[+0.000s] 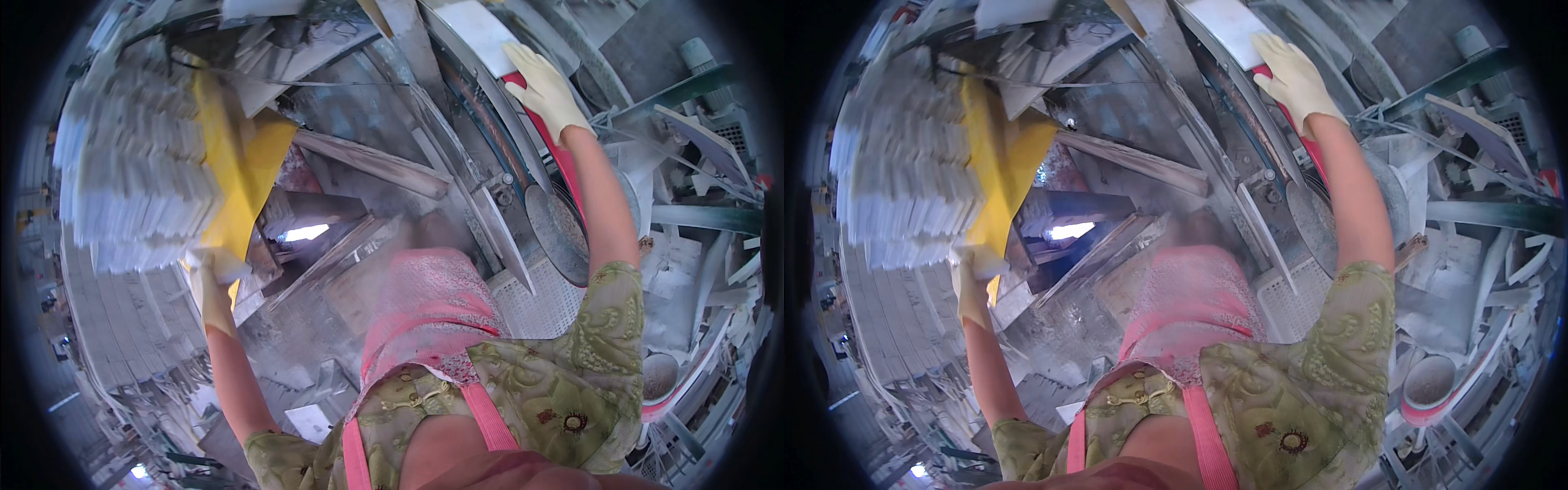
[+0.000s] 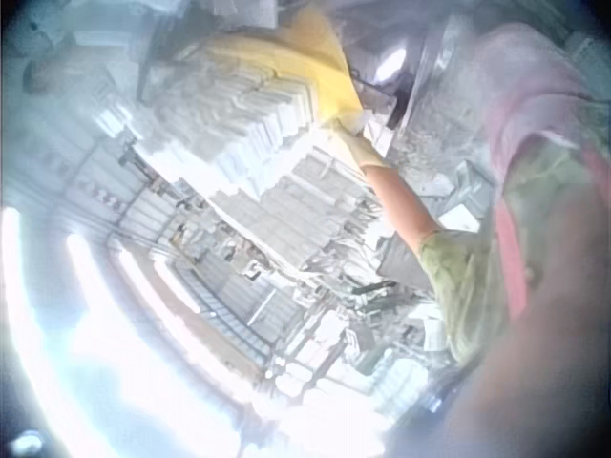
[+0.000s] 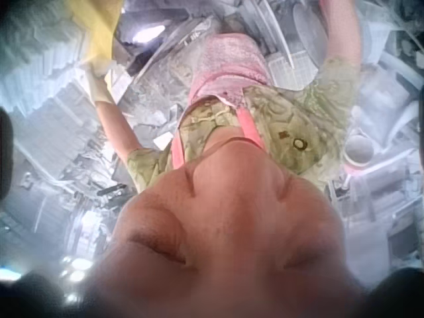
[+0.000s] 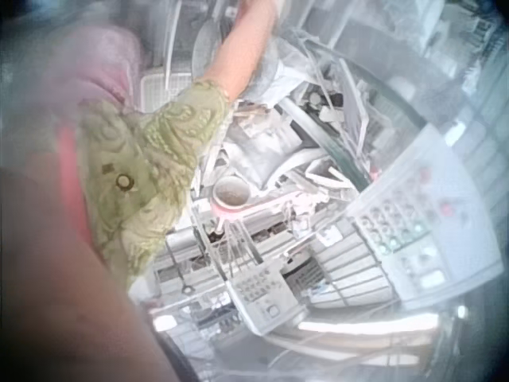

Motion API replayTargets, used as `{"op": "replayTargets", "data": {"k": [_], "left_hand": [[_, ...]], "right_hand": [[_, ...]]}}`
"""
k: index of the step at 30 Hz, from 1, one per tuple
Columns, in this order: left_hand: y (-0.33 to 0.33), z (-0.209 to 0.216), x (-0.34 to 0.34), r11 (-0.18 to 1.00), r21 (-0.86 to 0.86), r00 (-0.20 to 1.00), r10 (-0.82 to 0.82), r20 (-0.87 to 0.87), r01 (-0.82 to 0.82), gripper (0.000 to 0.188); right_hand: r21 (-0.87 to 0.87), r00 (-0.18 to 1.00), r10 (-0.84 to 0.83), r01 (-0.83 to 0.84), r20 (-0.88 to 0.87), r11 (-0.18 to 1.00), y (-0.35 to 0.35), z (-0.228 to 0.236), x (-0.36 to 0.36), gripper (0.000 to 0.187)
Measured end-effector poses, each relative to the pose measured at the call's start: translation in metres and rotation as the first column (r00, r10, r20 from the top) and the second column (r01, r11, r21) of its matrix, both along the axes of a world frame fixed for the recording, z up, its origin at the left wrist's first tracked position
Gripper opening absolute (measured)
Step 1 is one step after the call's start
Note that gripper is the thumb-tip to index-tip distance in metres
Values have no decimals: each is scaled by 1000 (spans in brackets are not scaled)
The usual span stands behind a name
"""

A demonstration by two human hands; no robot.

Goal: The person repeatedly picks up white rectangular blocks from a pile and places them onto a growing stack on a yellow platform. The person uses both hands to handle the blocks and occasionally adjusts the stack. The environment appears to be an industrial workshop with machinery and debris visible.

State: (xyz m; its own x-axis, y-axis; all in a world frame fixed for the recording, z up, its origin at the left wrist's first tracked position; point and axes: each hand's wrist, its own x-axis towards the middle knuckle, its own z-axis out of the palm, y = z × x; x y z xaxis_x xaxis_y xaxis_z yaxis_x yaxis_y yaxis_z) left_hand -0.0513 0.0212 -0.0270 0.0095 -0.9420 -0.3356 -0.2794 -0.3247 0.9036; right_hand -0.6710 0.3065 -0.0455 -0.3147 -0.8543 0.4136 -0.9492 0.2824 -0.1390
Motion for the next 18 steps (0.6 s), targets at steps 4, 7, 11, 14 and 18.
{"op": "replayTargets", "data": {"k": [4, 7, 11, 14, 18], "left_hand": [[10, 14, -5, 991, 47, 991, 121, 63, -124, 47], [16, 17, -10, 987, 30, 985, 157, 69, -160, 47], [18, 14, -14, 985, 35, 986, 166, 31, -167, 44], [18, 14, -15, 985, 46, 986, 167, 19, -168, 43], [22, 16, -16, 987, 45, 988, 152, 4, -152, 49]], "right_hand": [[176, 988, 99, -78, -116, 981, -22, -6, -23, 74], [400, 975, -58, 142, -214, 906, -47, -8, -15, 77], [336, 940, -137, 244, -311, 910, -56, -16, -2, 64], [342, 949, -144, 238, -279, 909, -50, -15, -2, 60], [214, 988, -124, 142, -93, 967, -48, 7, -14, 45]]}}
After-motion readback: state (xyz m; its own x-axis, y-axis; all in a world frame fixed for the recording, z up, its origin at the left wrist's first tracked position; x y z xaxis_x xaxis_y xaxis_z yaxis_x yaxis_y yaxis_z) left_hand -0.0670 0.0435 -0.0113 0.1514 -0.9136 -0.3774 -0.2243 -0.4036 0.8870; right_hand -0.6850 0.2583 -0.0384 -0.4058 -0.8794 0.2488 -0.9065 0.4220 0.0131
